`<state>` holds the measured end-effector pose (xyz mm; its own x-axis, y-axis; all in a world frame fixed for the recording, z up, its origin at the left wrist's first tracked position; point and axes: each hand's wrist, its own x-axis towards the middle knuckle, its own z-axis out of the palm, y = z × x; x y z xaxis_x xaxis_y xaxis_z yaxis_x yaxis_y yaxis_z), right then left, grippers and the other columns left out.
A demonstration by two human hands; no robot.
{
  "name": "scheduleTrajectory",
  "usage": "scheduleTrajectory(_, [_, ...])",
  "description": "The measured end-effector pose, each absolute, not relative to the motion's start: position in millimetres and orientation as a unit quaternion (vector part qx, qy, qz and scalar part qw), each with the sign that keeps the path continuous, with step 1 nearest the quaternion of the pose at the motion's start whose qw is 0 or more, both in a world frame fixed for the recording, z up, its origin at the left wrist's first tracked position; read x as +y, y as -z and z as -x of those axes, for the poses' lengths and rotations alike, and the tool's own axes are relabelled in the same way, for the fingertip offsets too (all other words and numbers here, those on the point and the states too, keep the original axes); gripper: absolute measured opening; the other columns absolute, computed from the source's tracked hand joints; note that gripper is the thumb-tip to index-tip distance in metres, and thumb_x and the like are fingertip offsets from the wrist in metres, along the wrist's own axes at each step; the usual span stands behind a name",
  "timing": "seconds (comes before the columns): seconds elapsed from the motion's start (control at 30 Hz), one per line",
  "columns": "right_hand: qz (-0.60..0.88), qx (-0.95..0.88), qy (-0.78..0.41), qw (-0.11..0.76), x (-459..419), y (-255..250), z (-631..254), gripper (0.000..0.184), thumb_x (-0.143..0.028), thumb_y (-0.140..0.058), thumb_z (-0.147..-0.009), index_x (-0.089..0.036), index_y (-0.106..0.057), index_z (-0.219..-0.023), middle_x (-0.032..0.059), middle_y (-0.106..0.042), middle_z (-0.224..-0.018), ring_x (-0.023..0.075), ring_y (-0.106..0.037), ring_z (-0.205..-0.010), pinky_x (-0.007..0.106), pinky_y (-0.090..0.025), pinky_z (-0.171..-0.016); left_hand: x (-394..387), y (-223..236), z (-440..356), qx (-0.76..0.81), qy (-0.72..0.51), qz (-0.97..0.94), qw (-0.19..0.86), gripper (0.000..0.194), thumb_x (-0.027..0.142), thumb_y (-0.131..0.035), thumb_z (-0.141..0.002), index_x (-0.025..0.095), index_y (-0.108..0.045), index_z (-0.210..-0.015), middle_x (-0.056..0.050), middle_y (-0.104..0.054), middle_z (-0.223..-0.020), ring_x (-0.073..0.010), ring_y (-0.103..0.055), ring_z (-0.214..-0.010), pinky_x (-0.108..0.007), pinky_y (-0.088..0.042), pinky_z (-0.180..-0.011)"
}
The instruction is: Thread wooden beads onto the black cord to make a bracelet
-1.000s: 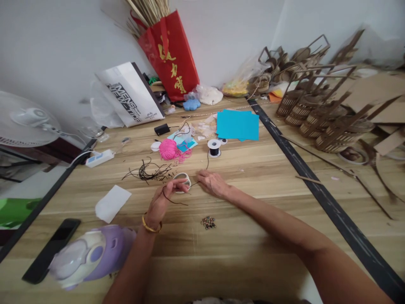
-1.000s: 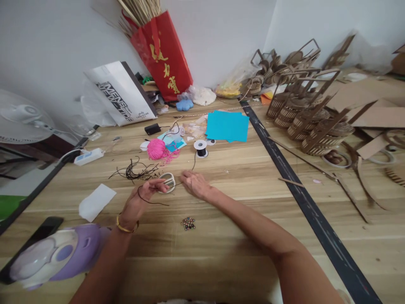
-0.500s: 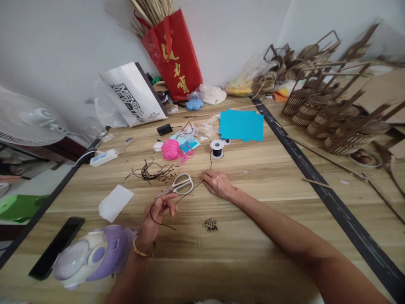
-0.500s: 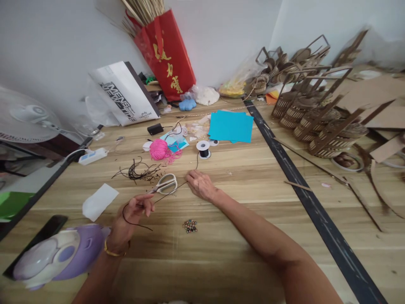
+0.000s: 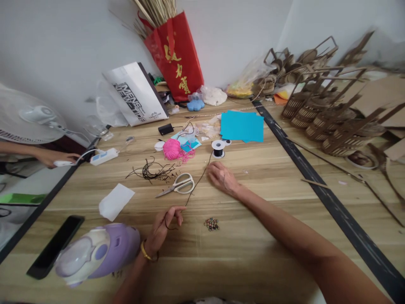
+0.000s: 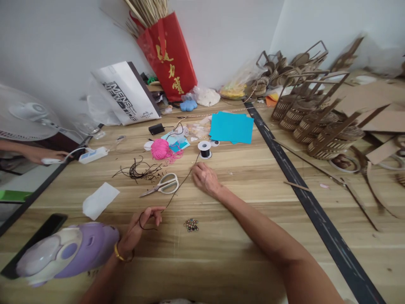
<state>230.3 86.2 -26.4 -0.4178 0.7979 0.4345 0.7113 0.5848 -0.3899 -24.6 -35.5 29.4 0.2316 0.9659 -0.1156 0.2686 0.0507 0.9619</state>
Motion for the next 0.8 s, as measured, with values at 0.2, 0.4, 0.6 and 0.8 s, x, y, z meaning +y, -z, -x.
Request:
scheduleTrajectory(0.2, [0.549,-0.813,-0.057,0.186,106.1,13.8,-240.6,0.044,-0.015,-0.041,-0.088,-0.013,-0.043,-0.132,0.0145,-0.054,-0.109,0.0253,-0.051,-0.097,0.034,-0.043,-0.08,-40.6,-23.3,23.6,0.527,-0.305,-0.609,0.508,0.05,0.053,-0.038,-0.09,0.015,-0.069,-0.098,-0.003,-0.059,-0.063,-0.0191,-0.054,-0.067,-0.032,-0.042,-0.072])
scheduleTrajectory(0.4, [0.583,-0.8,-0.031,0.14,117.1,12.0,-247.2,0.042,-0.014,-0.039,-0.088,-0.016,-0.046,-0.129,0.0162,-0.051,-0.117,0.0277,-0.049,-0.102,0.036,-0.04,-0.081,-44.0,-24.6,21.9,0.541,-0.276,-0.627,0.488,0.048,0.053,-0.04,-0.089,0.016,-0.071,-0.094,-0.002,-0.06,-0.062,-0.018,-0.054,-0.063,-0.032,-0.043,-0.071])
scheduleTrajectory(0.6, [0.587,-0.797,-0.028,0.138,119.1,16.2,-252.8,0.041,-0.016,-0.039,-0.089,-0.016,-0.045,-0.13,0.0168,-0.051,-0.117,0.0285,-0.047,-0.104,0.037,-0.039,-0.083,-46.0,-21.9,25.5,0.54,-0.257,-0.635,0.489,0.048,0.051,-0.038,-0.091,0.016,-0.07,-0.097,-0.002,-0.059,-0.063,-0.0168,-0.053,-0.062,-0.029,-0.042,-0.065])
scheduleTrajectory(0.8, [0.592,-0.794,-0.019,0.135,117.7,14.2,-257.9,0.037,-0.016,-0.04,-0.088,-0.013,-0.048,-0.124,0.018,-0.051,-0.117,0.0292,-0.047,-0.103,0.036,-0.039,-0.081,-47.5,-17.6,32.0,0.521,-0.26,-0.655,0.481,0.042,0.045,-0.04,-0.092,0.015,-0.068,-0.1,-0.002,-0.06,-0.064,-0.0176,-0.056,-0.065,-0.029,-0.042,-0.069])
